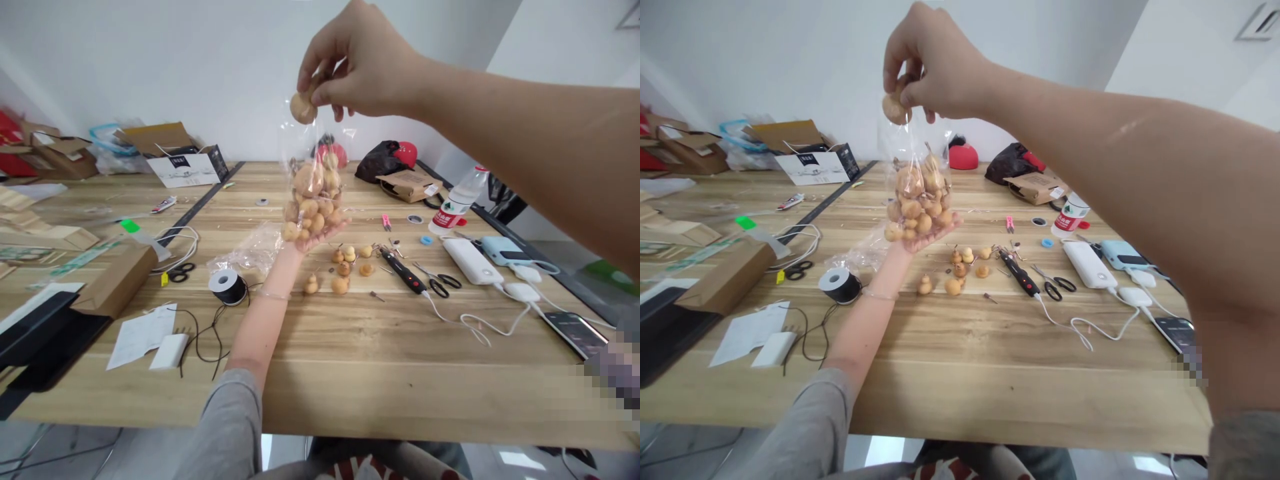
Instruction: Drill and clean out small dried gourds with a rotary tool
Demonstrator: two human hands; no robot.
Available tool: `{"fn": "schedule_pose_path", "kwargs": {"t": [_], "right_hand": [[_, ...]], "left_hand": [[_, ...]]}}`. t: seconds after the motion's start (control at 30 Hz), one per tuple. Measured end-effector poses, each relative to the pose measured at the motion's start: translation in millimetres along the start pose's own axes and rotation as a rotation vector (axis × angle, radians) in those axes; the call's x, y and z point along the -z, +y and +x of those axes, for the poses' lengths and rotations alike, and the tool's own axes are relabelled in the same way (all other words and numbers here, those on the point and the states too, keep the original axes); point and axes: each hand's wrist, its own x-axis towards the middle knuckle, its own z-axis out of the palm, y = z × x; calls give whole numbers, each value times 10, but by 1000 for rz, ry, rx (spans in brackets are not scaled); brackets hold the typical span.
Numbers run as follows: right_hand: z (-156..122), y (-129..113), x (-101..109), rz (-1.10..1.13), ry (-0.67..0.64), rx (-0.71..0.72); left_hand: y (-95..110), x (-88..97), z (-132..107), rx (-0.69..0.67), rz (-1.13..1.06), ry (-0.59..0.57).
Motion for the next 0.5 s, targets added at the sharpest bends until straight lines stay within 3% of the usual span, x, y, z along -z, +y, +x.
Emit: {"fn": "schedule_pose_path", "kwargs": {"t": [0.13, 0.33, 0.5], "right_hand": [[60, 105, -7, 3, 75, -32], [103, 197, 9, -113, 106, -151], [72, 308, 3, -73, 162, -174]], "left_hand": [[-8, 1, 39, -35, -29, -13], [55, -159, -90, -162, -1, -164], [85, -224, -169, -123, 45, -218]]}}
